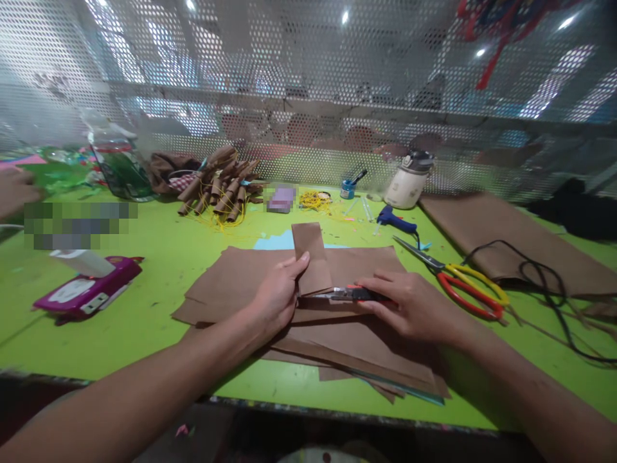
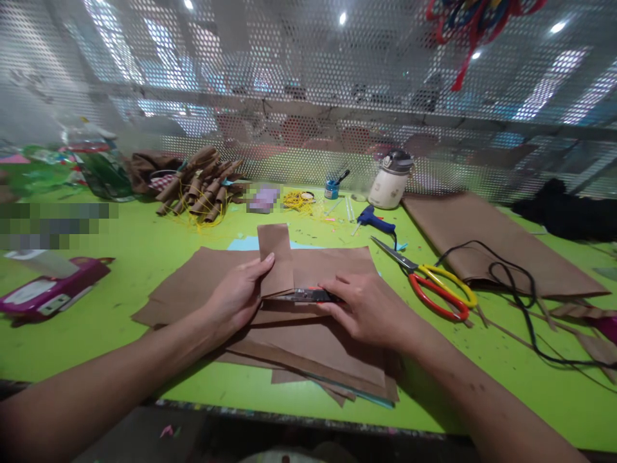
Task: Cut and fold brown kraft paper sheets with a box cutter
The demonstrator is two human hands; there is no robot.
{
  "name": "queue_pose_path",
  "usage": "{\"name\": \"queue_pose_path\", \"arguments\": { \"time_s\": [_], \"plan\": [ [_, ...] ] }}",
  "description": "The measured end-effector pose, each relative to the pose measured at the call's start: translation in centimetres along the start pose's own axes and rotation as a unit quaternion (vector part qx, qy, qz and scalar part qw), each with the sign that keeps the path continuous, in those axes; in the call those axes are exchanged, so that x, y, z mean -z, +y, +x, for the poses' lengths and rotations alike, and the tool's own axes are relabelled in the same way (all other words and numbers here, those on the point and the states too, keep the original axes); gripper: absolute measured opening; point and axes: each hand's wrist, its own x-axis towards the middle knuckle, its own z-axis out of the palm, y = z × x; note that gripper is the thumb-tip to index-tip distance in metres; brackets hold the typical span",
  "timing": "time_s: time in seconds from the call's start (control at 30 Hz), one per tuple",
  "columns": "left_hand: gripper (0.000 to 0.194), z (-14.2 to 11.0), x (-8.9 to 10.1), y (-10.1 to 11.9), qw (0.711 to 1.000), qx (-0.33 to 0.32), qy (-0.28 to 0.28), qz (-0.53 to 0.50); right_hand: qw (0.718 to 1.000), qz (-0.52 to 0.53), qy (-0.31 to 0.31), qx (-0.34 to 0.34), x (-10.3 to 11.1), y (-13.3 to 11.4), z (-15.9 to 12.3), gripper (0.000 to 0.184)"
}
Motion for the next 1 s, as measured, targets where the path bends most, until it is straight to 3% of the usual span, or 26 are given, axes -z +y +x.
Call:
{"name": "queue_pose_path", "arguments": {
  "time_s": [0.2,0.4,0.53,0.63,0.7,0.8,0.9,1.0],
  "plan": [
    [0.018,0.5,0.3,0.4,0.999,-0.019,0.027,0.002,0.998,0.051,-0.036,0.024,0.4,-0.2,-0.2,0.028],
    [0.017,0.4,0.6,0.5,0.999,0.014,-0.028,0.005,0.989,0.147,0.032,-0.007,2.4,1.6,-0.4,0.025],
    [0.016,-0.1,0.4,0.7,0.997,0.052,-0.055,0.015,0.963,0.194,0.146,-0.119,2.2,3.5,-0.1,0.025],
    [0.015,-0.5,0.3,1.2,0.996,0.064,-0.06,0.016,0.939,0.23,0.175,-0.184,1.7,4.4,0.0,0.026],
    [0.012,-0.7,0.2,1.6,0.996,0.069,-0.056,0.015,0.949,0.177,0.193,-0.175,1.7,4.5,0.1,0.024],
    [0.008,-0.9,0.2,2.1,0.996,0.074,-0.045,0.007,0.969,0.061,0.212,-0.108,2.1,4.4,0.0,0.014],
    [0.017,-0.9,0.2,2.4,0.995,0.085,-0.042,-0.004,0.978,0.012,0.202,-0.052,2.5,4.4,-0.2,0.015],
    [0.03,-0.9,0.1,2.5,0.993,0.089,-0.074,-0.018,0.982,-0.072,0.17,-0.045,2.9,4.2,-0.6,0.023]
  ]
}}
